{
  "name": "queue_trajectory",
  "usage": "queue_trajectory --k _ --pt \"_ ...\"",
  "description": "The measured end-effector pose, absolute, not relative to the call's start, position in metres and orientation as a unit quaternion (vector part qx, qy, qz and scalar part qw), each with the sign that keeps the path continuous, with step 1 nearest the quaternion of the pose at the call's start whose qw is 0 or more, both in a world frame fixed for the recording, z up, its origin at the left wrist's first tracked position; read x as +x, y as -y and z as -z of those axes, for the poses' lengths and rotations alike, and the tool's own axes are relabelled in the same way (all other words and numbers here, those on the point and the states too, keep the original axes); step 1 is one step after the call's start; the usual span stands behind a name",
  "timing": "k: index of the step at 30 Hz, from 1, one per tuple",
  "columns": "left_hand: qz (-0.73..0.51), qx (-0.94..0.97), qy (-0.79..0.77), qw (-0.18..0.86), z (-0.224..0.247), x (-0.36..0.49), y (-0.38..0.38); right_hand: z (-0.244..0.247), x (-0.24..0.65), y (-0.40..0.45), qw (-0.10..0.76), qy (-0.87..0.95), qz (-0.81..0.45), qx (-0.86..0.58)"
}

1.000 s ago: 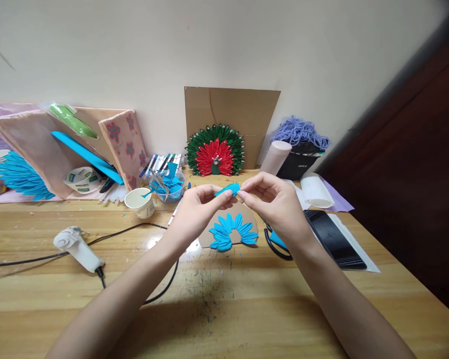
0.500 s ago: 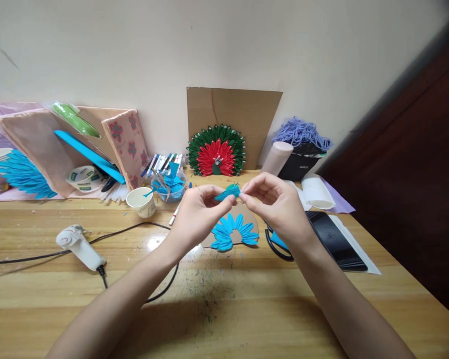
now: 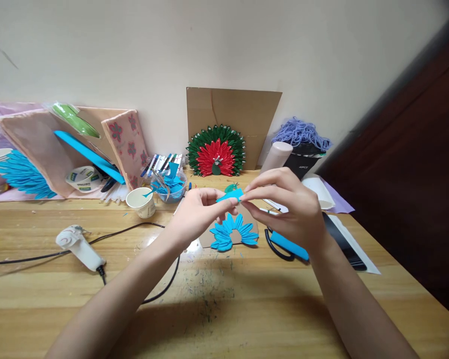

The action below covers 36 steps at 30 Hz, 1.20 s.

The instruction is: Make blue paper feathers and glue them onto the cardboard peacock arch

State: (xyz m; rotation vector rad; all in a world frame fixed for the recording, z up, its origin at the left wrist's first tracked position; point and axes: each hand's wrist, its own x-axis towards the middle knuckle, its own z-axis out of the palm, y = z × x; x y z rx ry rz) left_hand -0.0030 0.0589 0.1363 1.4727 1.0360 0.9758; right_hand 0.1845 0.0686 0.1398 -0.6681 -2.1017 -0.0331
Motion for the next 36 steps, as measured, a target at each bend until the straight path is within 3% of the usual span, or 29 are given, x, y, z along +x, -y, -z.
queue_trajectory --k 5,12,17,27,36 --pt "-0.401 0.596 -0.413 0.56 -0.1335 -0.0011 -0.0594 -0.1386 0.1825 -0.0691 0.444 0.856 0.049 -0.26" --pt "-0.468 0.637 -0.412 0.454 -0.1328 0.0036 -0.0549 -0.1381 0.1804 -0.0689 0.454 0.834 -0.028 -0.312" --pt "-0.446 0.649 -0.404 0.465 -0.1285 0.0028 -0.0552 -0.1356 0.1778 -0.0704 0.463 0.827 -0.072 -0.311" --pt "-0.442 0.625 -0.414 0.492 -0.1353 0.0009 -0.054 -0.1345 0.1769 -0.0699 0.455 0.851 0.074 -0.252" --pt "-0.428 0.588 -0.429 0.536 -0.1364 0.0004 -0.0566 -0.1339 0.1793 -0.0673 0.421 0.867 0.112 -0.243"
